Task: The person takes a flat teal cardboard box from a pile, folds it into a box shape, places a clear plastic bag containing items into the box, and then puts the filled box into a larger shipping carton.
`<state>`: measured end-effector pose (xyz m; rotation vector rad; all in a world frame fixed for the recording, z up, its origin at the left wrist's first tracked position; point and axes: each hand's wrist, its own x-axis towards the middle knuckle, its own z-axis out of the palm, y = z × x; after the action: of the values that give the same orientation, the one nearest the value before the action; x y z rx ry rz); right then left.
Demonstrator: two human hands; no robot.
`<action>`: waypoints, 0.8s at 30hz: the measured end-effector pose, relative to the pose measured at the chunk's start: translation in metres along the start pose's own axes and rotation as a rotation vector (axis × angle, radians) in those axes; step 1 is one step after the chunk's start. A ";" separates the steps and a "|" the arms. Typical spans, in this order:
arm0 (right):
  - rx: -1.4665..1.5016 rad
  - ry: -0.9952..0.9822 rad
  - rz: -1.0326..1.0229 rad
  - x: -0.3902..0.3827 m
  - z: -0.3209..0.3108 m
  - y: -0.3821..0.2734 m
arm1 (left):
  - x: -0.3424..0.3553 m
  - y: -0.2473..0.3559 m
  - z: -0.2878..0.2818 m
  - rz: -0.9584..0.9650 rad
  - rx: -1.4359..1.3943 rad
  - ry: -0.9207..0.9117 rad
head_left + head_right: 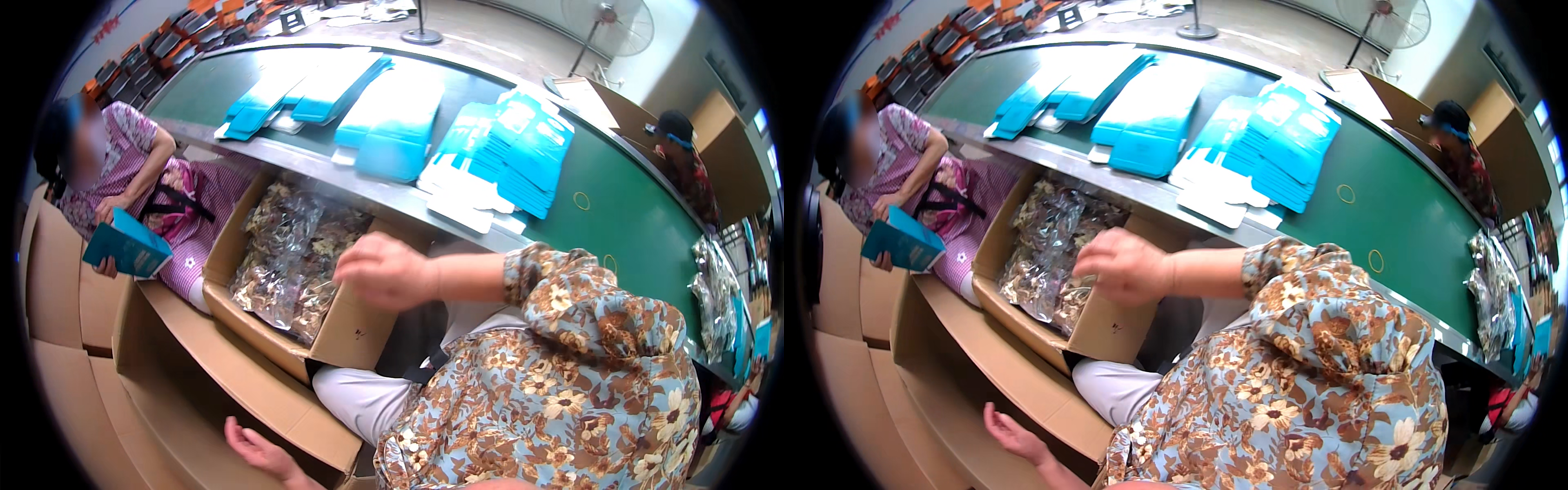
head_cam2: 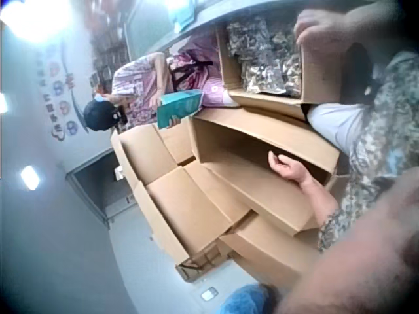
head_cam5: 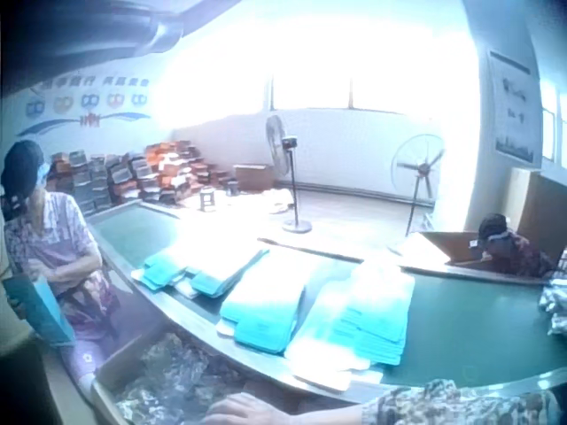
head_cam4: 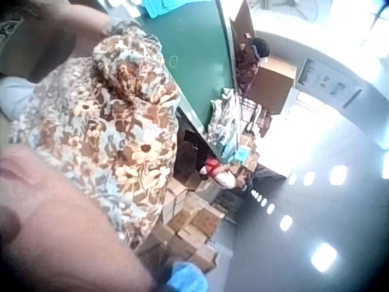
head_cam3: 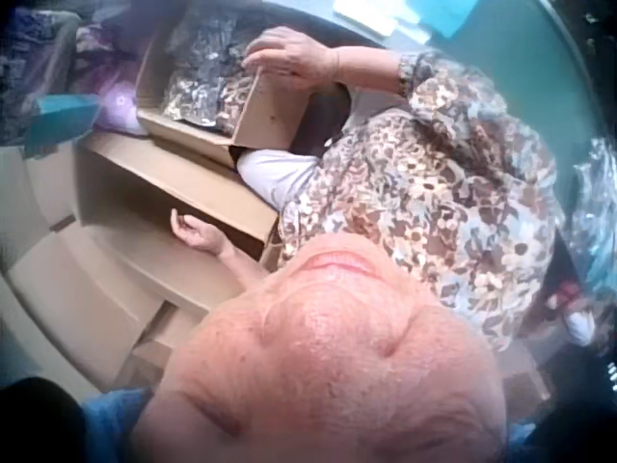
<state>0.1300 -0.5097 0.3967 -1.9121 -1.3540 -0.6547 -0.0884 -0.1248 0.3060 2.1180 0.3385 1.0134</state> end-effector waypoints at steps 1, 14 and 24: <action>-0.094 0.083 0.076 -0.020 -0.025 0.014 | -0.023 0.017 0.010 -0.032 -0.240 -0.172; -0.705 -0.201 1.284 -0.208 -0.229 0.140 | -0.056 0.100 0.106 -0.441 -0.727 -1.024; -0.640 -0.482 1.198 -0.181 -0.166 0.111 | -0.045 0.069 0.123 -0.606 -0.810 -1.165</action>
<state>0.1736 -0.7698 0.3407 -3.0054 0.0289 0.0311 -0.0303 -0.2588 0.2814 1.3732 -0.0459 -0.4499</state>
